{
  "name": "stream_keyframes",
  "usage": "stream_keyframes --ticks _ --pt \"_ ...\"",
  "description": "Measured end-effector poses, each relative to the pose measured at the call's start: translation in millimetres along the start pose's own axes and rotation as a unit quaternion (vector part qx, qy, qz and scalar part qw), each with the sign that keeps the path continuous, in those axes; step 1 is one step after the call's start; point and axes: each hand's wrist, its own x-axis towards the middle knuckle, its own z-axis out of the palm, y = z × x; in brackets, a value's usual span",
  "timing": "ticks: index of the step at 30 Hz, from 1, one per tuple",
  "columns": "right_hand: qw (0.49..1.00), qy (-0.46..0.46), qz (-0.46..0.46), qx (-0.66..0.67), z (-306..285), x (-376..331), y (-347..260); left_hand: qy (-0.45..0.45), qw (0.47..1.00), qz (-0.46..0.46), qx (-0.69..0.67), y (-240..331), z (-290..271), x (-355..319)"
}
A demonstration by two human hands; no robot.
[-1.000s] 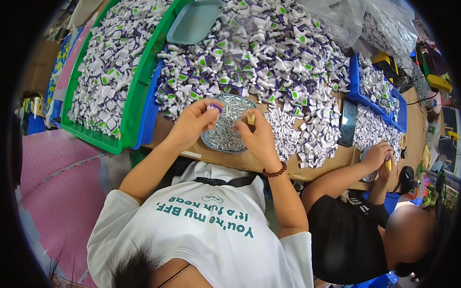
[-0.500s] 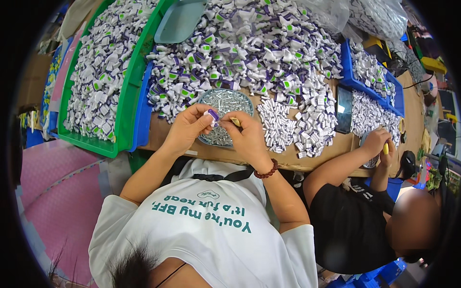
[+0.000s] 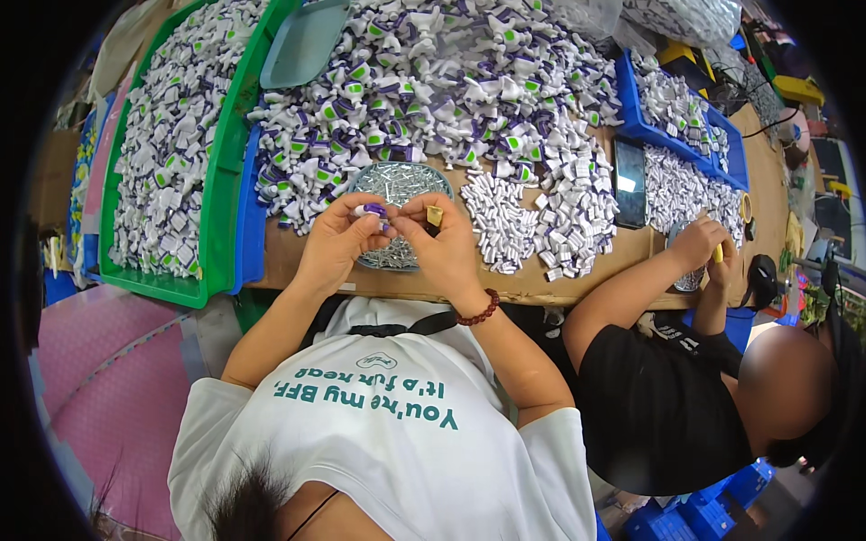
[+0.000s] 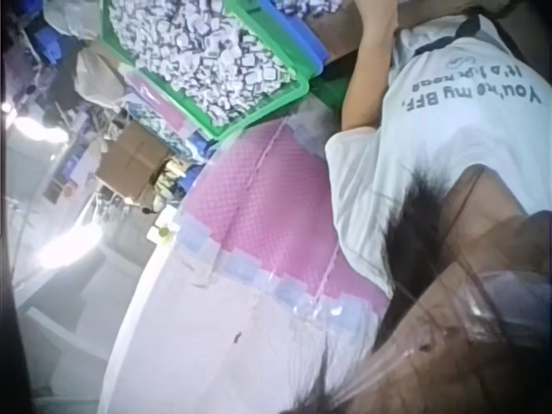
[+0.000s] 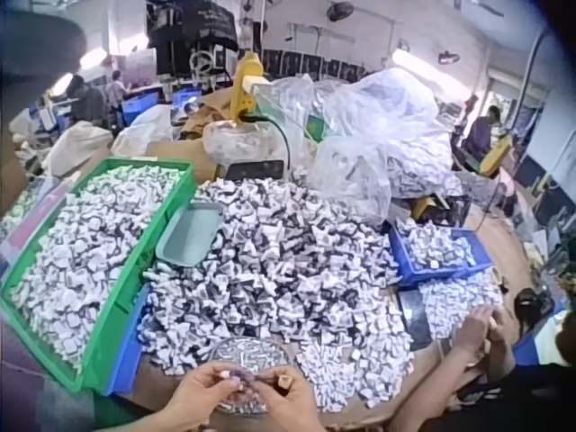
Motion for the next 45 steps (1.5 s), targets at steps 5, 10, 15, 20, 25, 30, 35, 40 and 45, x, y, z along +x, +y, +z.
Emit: stream_keyframes --ticks 5,10,15,20,25,30,35,40,45 --pt "0.900 0.018 0.009 -0.434 -59.4 25.3 -5.1 0.033 0.999 0.005 0.011 -1.7 -12.0 3.0" --pt "0.754 0.036 -0.180 -0.631 -97.2 42.5 20.3 0.002 0.999 -0.011 0.041 -0.7 -9.0 1.6" --pt "0.691 0.019 -0.154 -0.706 -84.7 51.6 25.6 -0.020 0.998 -0.026 0.051 0.1 -6.3 -1.0" --pt "0.666 0.016 -0.144 -0.732 -83.6 52.5 25.2 -0.006 0.996 -0.028 0.079 2.8 -5.0 -3.0" --pt "0.698 -0.007 -0.158 -0.699 -94.2 48.6 25.5 -0.003 0.999 -0.034 0.033 -2.1 -8.6 -1.1" --pt "0.843 -0.022 -0.149 -0.516 -74.8 34.4 -5.4 0.011 0.995 -0.091 -0.045 4.9 -5.4 -0.1" --pt "0.959 -0.100 -0.014 -0.265 -38.0 18.1 -22.8 -0.012 0.984 -0.126 -0.125 2.8 -8.0 3.0" --pt "0.984 -0.097 0.013 -0.147 -21.9 14.1 -21.8 -0.018 0.985 -0.127 -0.112 4.4 -7.6 1.3" --pt "0.973 -0.114 0.001 -0.202 -25.3 14.4 -20.4 -0.015 0.987 -0.126 -0.097 2.1 -8.2 0.7"
